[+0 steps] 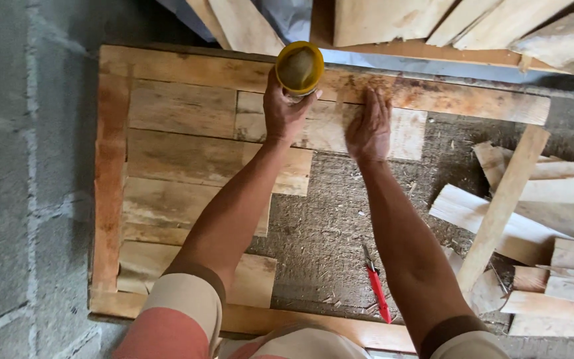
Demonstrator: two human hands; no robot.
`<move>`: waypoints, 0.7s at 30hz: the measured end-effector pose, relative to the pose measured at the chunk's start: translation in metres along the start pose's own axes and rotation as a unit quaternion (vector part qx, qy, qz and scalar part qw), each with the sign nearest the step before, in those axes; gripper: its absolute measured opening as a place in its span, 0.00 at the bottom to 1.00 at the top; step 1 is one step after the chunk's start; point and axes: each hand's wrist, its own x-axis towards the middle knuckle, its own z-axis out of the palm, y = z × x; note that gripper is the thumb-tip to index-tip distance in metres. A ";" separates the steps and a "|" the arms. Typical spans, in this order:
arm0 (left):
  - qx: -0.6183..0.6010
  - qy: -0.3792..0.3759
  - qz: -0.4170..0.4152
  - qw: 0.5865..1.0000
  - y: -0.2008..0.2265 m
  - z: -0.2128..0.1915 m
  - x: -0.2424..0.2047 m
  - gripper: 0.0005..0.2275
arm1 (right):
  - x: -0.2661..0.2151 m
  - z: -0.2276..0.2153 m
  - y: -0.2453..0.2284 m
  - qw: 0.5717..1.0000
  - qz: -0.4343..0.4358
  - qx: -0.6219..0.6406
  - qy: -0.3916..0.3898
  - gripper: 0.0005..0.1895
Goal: Assembling and fitting thin wood strips into a wooden frame, using a utility knife for cutting.
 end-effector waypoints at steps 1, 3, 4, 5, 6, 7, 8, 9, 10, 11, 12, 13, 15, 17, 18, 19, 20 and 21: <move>-0.002 -0.004 -0.002 1.000 -0.001 0.004 0.001 0.31 | 0.001 0.000 0.001 1.000 0.004 -0.002 0.000 0.27; -0.028 -0.026 -0.007 0.999 -0.003 0.010 0.001 0.31 | -0.001 0.000 0.001 1.000 0.010 0.003 -0.004 0.27; -0.029 -0.029 -0.008 0.999 -0.006 0.013 0.003 0.31 | 0.000 0.001 0.002 1.000 0.012 0.001 -0.004 0.27; -0.011 -0.031 0.009 0.999 -0.009 0.016 0.004 0.30 | 0.000 0.001 0.003 1.000 0.006 0.001 0.000 0.27; 0.007 -0.034 0.026 0.999 -0.012 0.018 0.006 0.30 | 0.000 0.001 0.004 1.000 0.000 0.000 0.003 0.27; 0.005 -0.036 0.025 0.999 -0.013 0.021 0.007 0.30 | 0.000 0.008 0.010 1.000 0.003 -0.001 0.004 0.27; 0.041 -0.030 0.023 0.998 -0.014 0.023 0.006 0.31 | -0.001 0.014 0.016 1.000 0.003 -0.008 0.007 0.27; 0.076 -0.024 0.020 0.997 -0.015 0.025 0.006 0.32 | -0.003 0.020 0.022 1.000 0.003 -0.016 0.010 0.26; 0.076 -0.025 0.020 0.997 -0.014 0.026 0.006 0.32 | -0.003 0.018 0.019 1.000 0.004 -0.016 0.010 0.26; -0.009 -0.028 0.016 0.999 -0.013 0.028 0.006 0.32 | -0.003 0.016 0.016 1.000 0.014 -0.012 0.010 0.26; -0.092 -0.030 0.012 0.995 -0.011 0.028 0.006 0.32 | -0.003 0.014 0.012 1.000 0.022 -0.006 0.011 0.26; -0.091 -0.030 0.012 0.995 -0.017 0.027 0.004 0.32 | -0.003 0.014 0.013 1.000 0.022 -0.005 0.011 0.26; 0.004 -0.021 0.024 0.999 -0.028 0.027 0.003 0.32 | -0.002 0.015 0.016 1.000 0.022 -0.004 0.002 0.26; 0.017 -0.028 0.020 0.999 -0.045 0.026 0.003 0.32 | -0.002 0.015 0.016 1.000 0.020 -0.003 0.006 0.26; 0.030 -0.034 0.014 0.999 -0.053 0.025 0.001 0.32 | -0.003 0.015 0.016 1.000 0.017 -0.004 0.008 0.27; 0.030 -0.034 0.014 0.999 -0.038 0.021 -0.002 0.32 | -0.003 0.016 0.017 1.000 0.018 -0.004 0.008 0.27; 0.057 -0.030 0.029 0.997 -0.023 0.017 -0.006 0.40 | -0.004 0.017 0.017 1.000 0.018 0.001 0.011 0.27; 0.084 -0.027 0.043 0.995 -0.007 0.014 -0.010 0.49 | -0.004 0.017 0.018 1.000 0.018 0.005 0.015 0.28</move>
